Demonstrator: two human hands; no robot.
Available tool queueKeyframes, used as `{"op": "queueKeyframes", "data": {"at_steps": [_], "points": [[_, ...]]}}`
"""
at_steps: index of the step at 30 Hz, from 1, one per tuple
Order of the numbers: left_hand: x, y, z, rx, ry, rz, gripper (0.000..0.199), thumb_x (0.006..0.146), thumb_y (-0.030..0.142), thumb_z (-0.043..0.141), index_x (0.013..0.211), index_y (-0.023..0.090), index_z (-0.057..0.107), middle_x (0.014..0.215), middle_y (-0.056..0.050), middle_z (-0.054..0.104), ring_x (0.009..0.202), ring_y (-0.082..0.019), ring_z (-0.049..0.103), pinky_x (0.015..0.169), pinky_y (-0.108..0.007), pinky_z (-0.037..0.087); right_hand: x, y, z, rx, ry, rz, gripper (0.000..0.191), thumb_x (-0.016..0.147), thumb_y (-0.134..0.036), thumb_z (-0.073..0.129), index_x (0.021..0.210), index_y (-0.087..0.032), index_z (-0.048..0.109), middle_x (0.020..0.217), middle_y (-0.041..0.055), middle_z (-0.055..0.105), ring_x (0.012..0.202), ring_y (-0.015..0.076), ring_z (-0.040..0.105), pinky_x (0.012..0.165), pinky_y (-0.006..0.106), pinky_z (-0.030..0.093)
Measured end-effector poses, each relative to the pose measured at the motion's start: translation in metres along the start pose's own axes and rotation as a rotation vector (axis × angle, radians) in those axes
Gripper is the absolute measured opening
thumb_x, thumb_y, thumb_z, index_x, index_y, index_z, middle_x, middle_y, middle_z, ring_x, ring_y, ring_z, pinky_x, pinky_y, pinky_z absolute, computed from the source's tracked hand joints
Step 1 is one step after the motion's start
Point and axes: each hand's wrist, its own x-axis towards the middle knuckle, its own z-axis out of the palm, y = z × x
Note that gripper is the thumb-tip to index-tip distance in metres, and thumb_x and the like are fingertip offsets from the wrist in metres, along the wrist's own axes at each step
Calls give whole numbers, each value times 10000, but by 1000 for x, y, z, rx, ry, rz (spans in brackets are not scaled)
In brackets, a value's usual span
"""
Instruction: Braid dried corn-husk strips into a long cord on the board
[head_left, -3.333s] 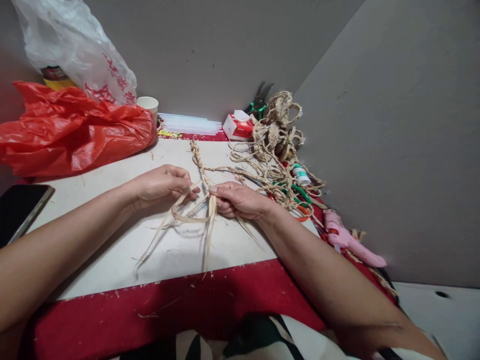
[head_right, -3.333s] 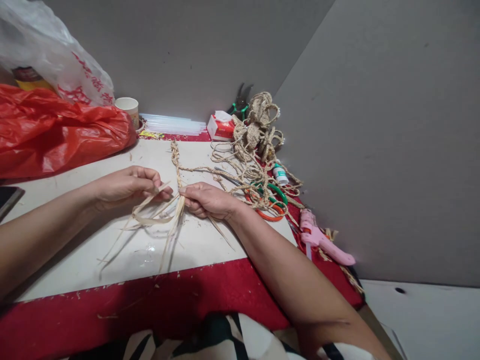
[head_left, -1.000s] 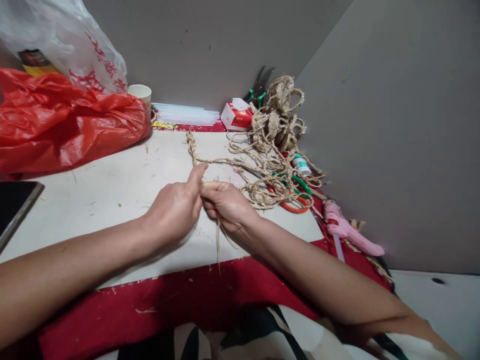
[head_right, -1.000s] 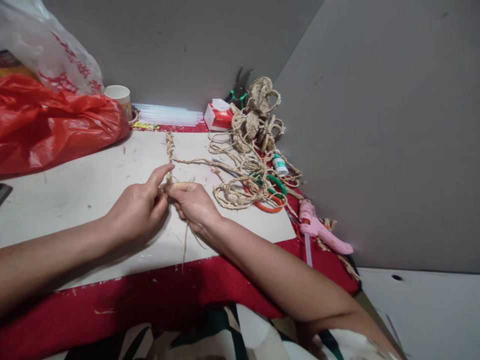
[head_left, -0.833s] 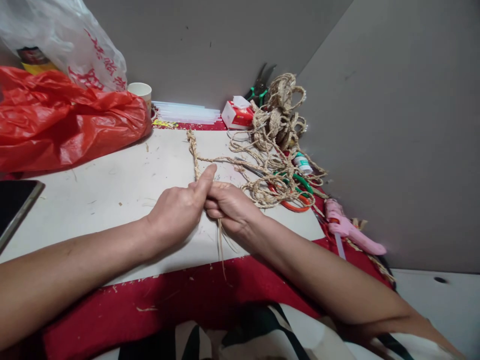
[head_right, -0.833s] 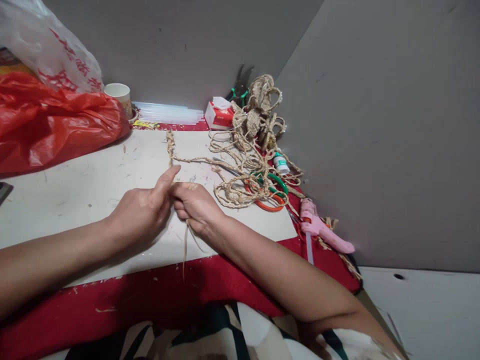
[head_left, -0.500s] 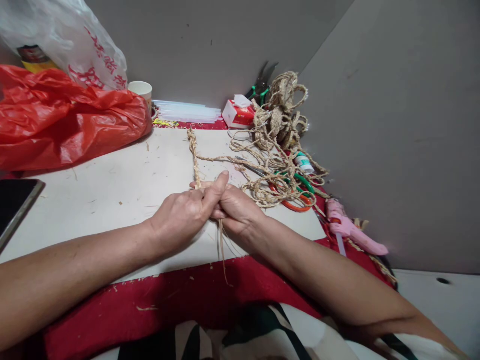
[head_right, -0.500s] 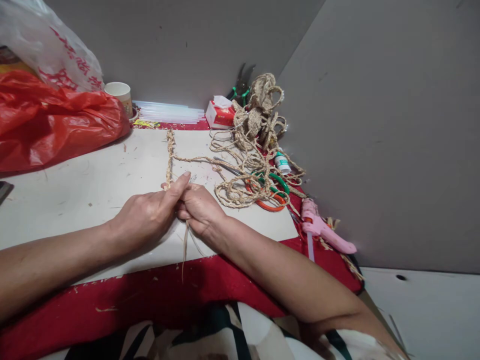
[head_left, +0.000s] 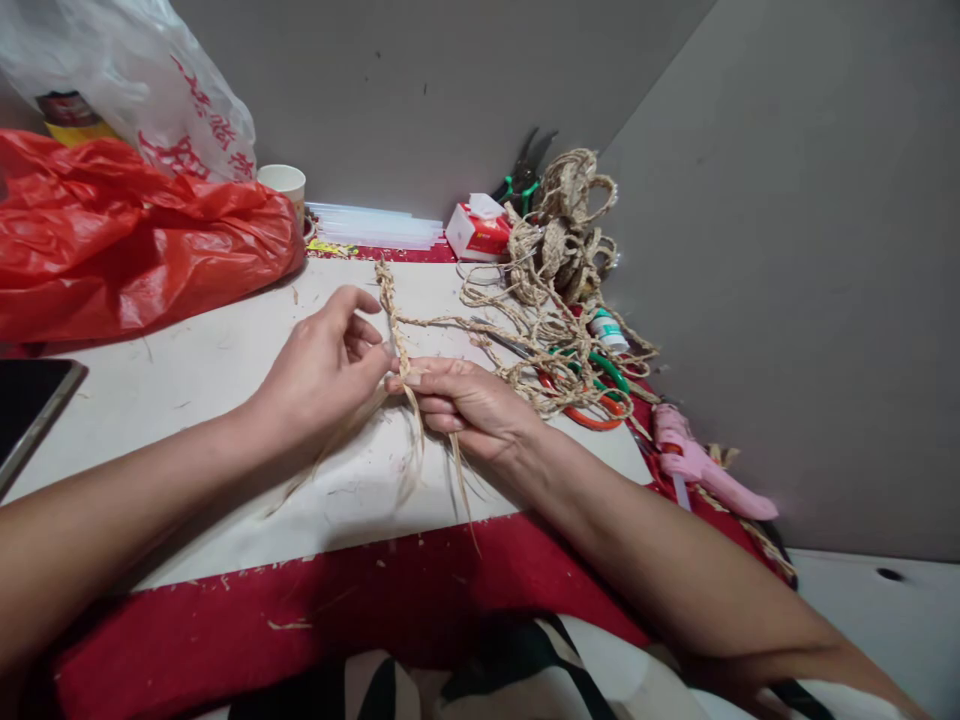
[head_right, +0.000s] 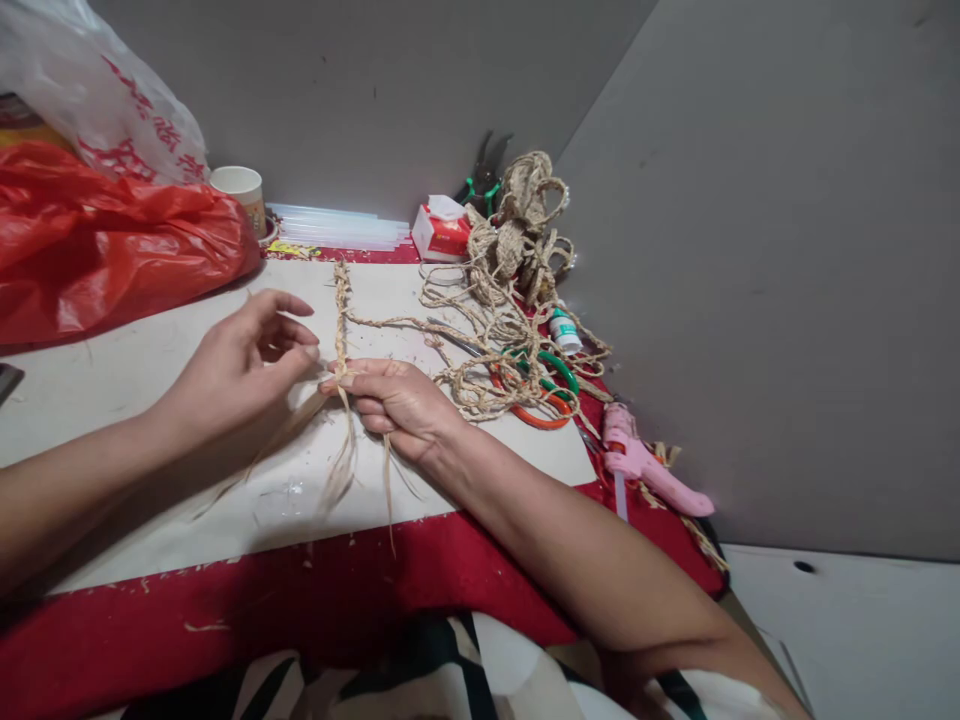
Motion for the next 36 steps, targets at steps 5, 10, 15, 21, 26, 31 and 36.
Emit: {"op": "queueKeyframes", "data": {"at_steps": [5,10,15,21,26,31,36], "points": [[10,-11,11,-599,-420,-417,170,742,176,522,906,134,531,711,-76,636,542,-105,559,526,-238,460,0,-3,-2,-18,-28,21,254,613,-156,738,809,-109,584,515,-69,470,384,-12,171,335,130,80],[10,-11,12,-458,-501,-345,168,791,157,438,899,141,565,632,-53,586,360,-29,283,341,-189,220,0,-6,-2,-60,12,13,362,629,-127,705,957,-149,555,458,-102,432,356,1,189,337,128,87],[13,-12,9,-442,-479,-359,164,768,157,437,796,149,599,478,29,404,364,-41,224,364,-215,195,-1,-10,-1,-135,10,6,442,634,-134,690,1043,-151,525,623,-7,633,357,-5,215,333,131,91],[15,-18,9,-308,-506,-322,168,766,265,517,740,147,634,454,41,382,373,-48,265,392,-223,175,-2,-9,-1,-221,54,-43,457,635,-154,680,1039,-162,465,631,10,660,352,13,263,332,138,129],[14,-17,11,-341,-556,-337,223,774,342,551,733,138,631,497,28,429,390,-41,271,388,-214,168,-3,-7,0,-319,37,-148,406,668,-174,655,1031,-163,474,598,-14,647,352,23,339,363,150,203],[15,-18,9,-519,-693,-427,230,808,345,523,725,150,613,418,70,288,343,-45,198,359,-218,133,-5,-8,2,-392,62,-160,384,668,-177,663,1002,-153,477,587,-9,641,423,52,447,418,162,254],[16,-25,9,-610,-733,-457,214,800,320,531,706,148,617,397,70,281,331,-43,188,345,-209,129,-4,-7,-3,-517,36,-174,350,702,-220,653,994,-168,469,543,-50,583,416,49,391,428,171,216]]}}
